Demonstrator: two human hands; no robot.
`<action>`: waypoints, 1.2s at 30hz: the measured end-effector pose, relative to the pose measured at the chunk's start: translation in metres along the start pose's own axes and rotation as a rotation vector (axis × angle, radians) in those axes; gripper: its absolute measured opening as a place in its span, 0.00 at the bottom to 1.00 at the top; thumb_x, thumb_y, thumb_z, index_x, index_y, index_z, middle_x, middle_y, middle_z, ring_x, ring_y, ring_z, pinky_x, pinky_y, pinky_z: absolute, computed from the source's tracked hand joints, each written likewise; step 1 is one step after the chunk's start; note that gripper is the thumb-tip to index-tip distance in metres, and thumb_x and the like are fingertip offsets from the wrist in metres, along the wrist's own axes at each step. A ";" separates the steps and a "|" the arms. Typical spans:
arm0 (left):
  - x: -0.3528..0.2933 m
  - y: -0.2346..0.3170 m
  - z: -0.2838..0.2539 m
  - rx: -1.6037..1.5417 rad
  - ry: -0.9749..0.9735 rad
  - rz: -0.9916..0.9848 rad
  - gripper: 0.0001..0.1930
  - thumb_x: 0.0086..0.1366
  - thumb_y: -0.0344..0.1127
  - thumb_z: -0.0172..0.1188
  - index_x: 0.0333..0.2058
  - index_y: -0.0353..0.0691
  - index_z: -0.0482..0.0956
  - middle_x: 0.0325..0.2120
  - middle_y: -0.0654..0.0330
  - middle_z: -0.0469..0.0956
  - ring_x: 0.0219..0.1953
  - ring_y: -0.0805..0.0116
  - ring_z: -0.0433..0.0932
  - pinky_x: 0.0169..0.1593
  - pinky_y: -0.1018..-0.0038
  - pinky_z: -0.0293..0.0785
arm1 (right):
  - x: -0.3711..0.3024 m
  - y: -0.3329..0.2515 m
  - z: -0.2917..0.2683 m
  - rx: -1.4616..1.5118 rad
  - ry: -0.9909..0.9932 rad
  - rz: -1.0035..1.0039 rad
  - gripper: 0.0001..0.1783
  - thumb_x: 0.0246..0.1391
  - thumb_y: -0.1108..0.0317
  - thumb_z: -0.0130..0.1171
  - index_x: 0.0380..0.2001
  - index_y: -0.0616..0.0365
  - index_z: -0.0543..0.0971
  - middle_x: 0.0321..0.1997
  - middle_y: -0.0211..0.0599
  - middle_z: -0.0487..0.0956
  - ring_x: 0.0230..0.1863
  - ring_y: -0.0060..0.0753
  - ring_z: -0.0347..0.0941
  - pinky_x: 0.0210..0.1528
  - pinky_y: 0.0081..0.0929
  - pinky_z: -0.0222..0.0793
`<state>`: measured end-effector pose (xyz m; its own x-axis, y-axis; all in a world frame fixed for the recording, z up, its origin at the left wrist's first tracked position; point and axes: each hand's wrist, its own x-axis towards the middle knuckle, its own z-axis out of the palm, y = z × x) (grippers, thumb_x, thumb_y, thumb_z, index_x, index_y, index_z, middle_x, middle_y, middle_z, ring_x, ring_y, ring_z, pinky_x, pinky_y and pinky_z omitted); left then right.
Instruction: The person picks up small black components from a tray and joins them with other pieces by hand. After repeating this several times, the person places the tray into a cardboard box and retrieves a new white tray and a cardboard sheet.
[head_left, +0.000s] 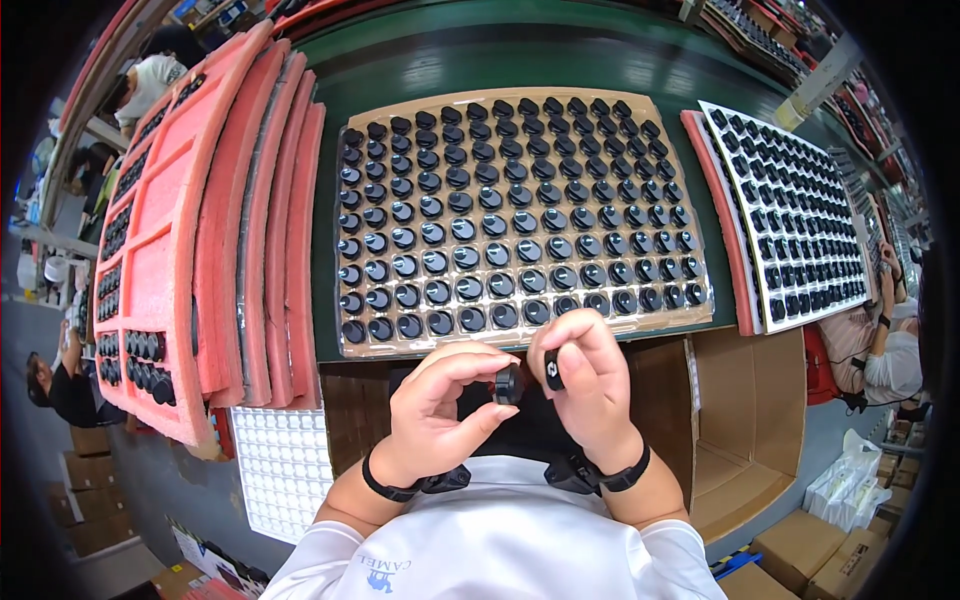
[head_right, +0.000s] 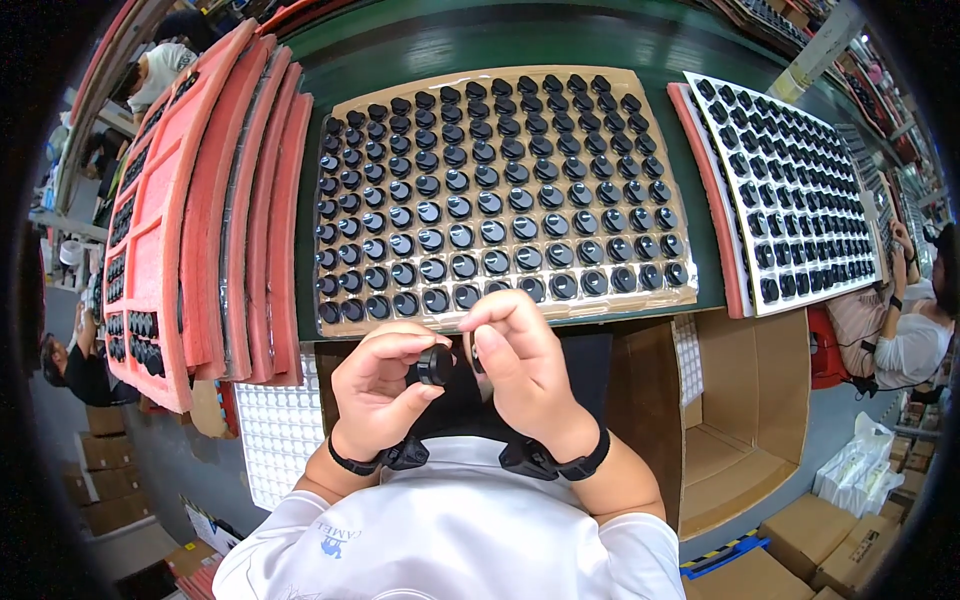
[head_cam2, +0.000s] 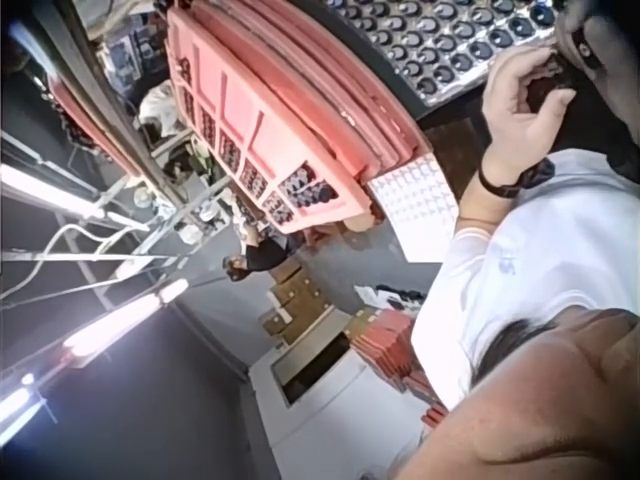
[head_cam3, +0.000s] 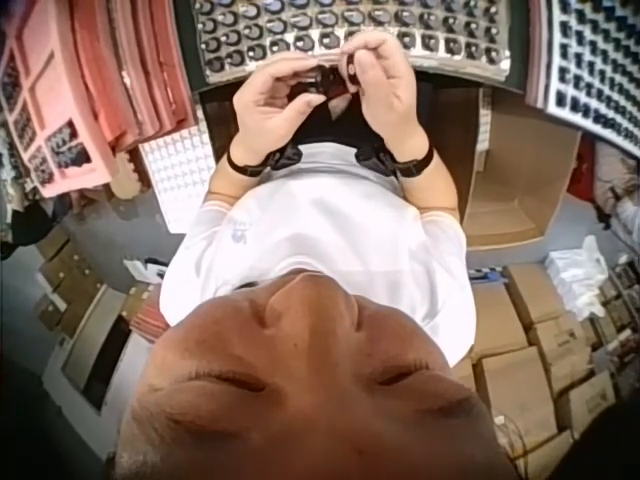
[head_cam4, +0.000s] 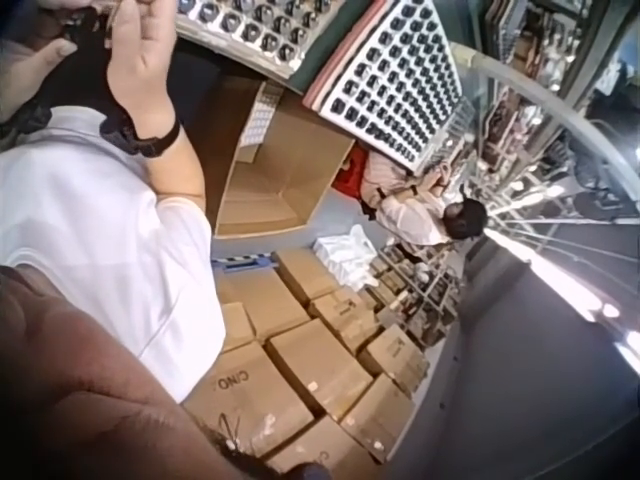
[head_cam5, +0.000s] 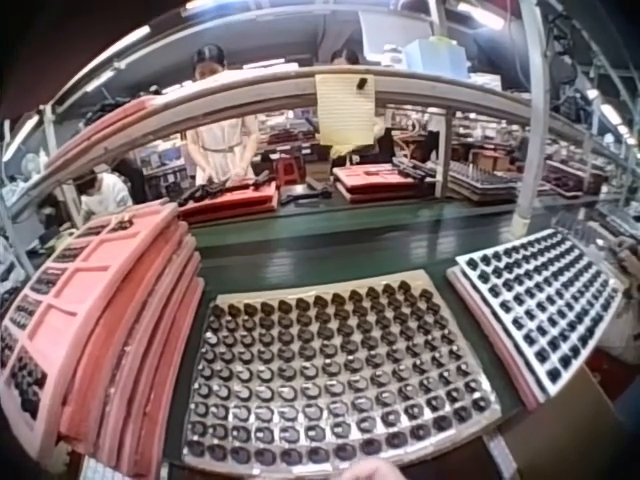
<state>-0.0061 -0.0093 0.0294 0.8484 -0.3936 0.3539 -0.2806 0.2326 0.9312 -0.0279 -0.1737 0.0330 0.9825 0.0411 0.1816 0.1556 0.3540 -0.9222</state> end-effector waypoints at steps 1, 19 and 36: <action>0.000 0.000 0.000 -0.012 0.005 -0.005 0.20 0.52 0.21 0.64 0.44 0.29 0.72 0.42 0.51 0.72 0.44 0.65 0.73 0.46 0.74 0.72 | 0.000 0.000 0.000 0.109 0.041 0.017 0.21 0.59 0.55 0.52 0.44 0.62 0.65 0.29 0.28 0.66 0.29 0.17 0.59 0.34 0.13 0.57; -0.004 -0.008 -0.003 -0.102 0.031 -0.052 0.22 0.59 0.26 0.60 0.50 0.30 0.63 0.40 0.54 0.72 0.43 0.69 0.74 0.50 0.74 0.69 | 0.005 -0.003 -0.012 -0.432 -0.128 -0.182 0.17 0.46 0.69 0.63 0.39 0.62 0.73 0.32 0.34 0.70 0.32 0.26 0.64 0.36 0.20 0.61; -0.012 -0.032 -0.099 0.456 0.435 -0.086 0.14 0.63 0.28 0.51 0.47 0.31 0.67 0.41 0.55 0.73 0.44 0.67 0.73 0.50 0.72 0.68 | 0.120 -0.048 -0.125 -1.231 -0.117 -0.125 0.13 0.46 0.76 0.60 0.37 0.65 0.74 0.32 0.37 0.73 0.35 0.27 0.70 0.38 0.21 0.67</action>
<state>0.0373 0.0763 -0.0135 0.9542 0.0252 0.2981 -0.2852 -0.2240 0.9319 0.0951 -0.3030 0.0563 0.9488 0.1755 0.2626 0.3021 -0.7473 -0.5919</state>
